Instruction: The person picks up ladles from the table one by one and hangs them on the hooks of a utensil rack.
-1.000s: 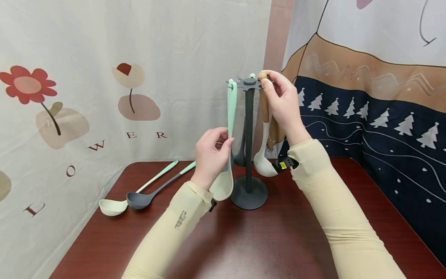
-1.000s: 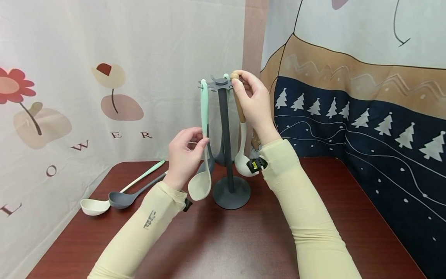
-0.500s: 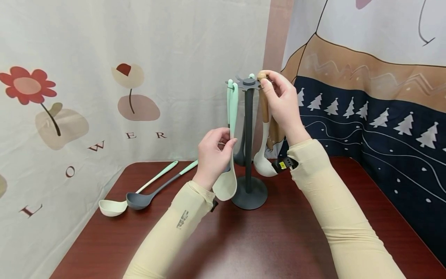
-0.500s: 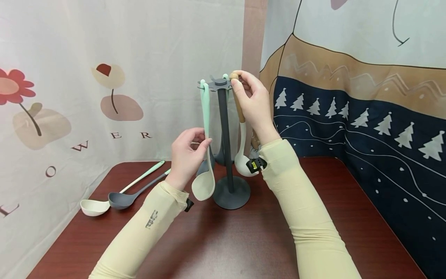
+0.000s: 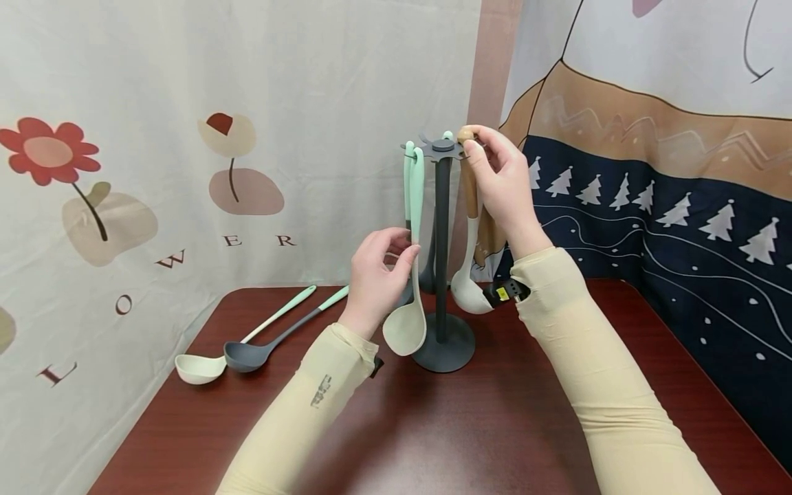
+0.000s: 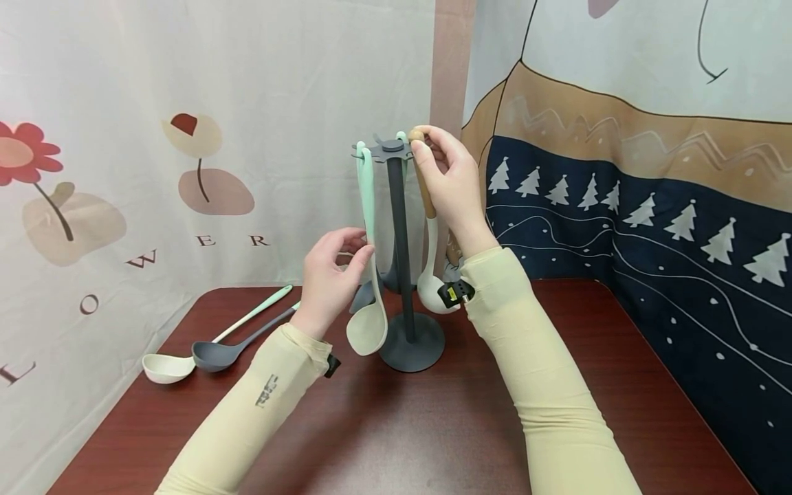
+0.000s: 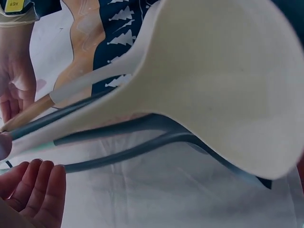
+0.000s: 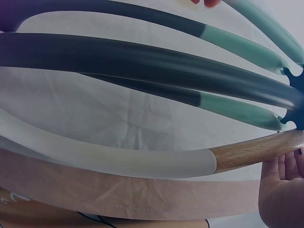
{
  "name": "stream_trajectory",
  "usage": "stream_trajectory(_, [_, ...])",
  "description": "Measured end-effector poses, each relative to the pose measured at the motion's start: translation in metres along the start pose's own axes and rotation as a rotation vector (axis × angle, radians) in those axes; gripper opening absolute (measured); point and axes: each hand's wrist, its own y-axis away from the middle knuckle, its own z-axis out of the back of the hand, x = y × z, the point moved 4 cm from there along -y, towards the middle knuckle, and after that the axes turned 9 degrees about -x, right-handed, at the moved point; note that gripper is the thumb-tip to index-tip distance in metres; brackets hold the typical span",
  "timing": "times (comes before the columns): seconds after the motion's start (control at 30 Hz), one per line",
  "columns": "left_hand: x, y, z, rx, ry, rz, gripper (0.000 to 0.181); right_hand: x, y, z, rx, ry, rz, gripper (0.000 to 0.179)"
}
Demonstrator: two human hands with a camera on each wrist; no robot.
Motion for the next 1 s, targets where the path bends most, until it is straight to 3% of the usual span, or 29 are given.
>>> stream_trajectory(0.2, [0.013,0.003,0.009,-0.001,-0.070,0.018,0.028,0.000,0.000,0.000,-0.001,0.003,0.000,0.036])
stream_trajectory(0.53, [0.039,0.012,0.017,0.045,-0.210,0.113,0.037,-0.001,0.000,0.000,-0.001,0.004,-0.009,0.037])
stream_trajectory(0.77, [0.051,0.017,0.020,0.073,-0.282,0.124,0.043,-0.001,0.000,0.000,0.000,0.010,-0.006,0.037])
stream_trajectory(1.0, [0.072,0.024,0.024,0.105,-0.356,0.133,0.051,-0.002,0.000,0.000,0.001,0.011,-0.010,0.037])
